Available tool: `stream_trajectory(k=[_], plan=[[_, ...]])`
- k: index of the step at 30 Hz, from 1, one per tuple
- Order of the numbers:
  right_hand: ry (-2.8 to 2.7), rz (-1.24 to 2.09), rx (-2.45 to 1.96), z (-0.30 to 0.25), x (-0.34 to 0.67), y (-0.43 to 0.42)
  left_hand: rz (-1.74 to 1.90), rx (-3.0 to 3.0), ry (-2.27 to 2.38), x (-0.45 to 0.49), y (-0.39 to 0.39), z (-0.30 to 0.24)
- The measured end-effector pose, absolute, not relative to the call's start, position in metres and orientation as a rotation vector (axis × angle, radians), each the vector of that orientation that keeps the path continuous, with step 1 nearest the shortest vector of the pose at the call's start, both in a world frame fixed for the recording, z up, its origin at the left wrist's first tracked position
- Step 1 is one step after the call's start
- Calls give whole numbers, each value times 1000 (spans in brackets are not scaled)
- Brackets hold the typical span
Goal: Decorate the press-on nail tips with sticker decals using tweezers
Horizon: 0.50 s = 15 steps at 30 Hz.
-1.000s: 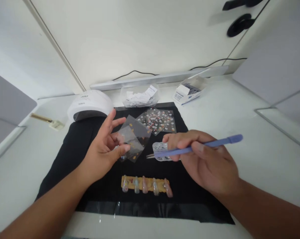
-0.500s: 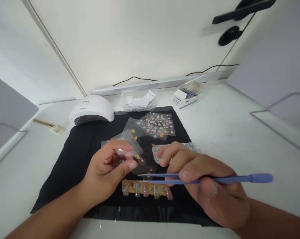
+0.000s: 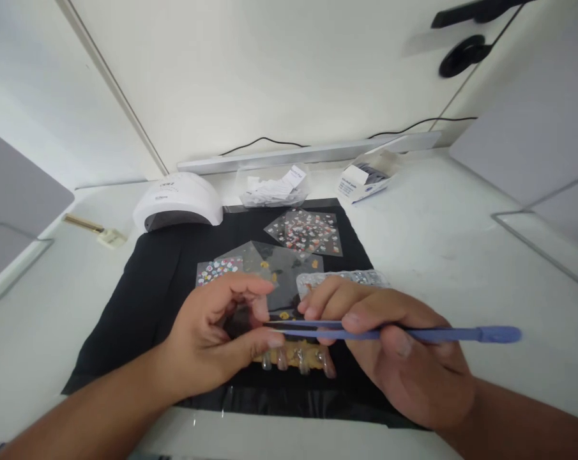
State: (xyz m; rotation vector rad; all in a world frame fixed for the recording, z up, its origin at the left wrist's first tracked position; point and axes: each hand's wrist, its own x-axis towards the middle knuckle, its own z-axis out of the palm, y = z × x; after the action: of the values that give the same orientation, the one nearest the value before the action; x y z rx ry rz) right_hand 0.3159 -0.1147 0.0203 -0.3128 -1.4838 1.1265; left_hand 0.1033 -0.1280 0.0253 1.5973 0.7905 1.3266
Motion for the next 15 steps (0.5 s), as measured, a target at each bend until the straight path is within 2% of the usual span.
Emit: stream_trajectory(k=[6,15], plan=[[-1429,1109,-408,27,319,-114,1388,1503,909,102,-129,30],[-1550,1011,-356,20,321,-119,1327,1756,976,100,-132,28]])
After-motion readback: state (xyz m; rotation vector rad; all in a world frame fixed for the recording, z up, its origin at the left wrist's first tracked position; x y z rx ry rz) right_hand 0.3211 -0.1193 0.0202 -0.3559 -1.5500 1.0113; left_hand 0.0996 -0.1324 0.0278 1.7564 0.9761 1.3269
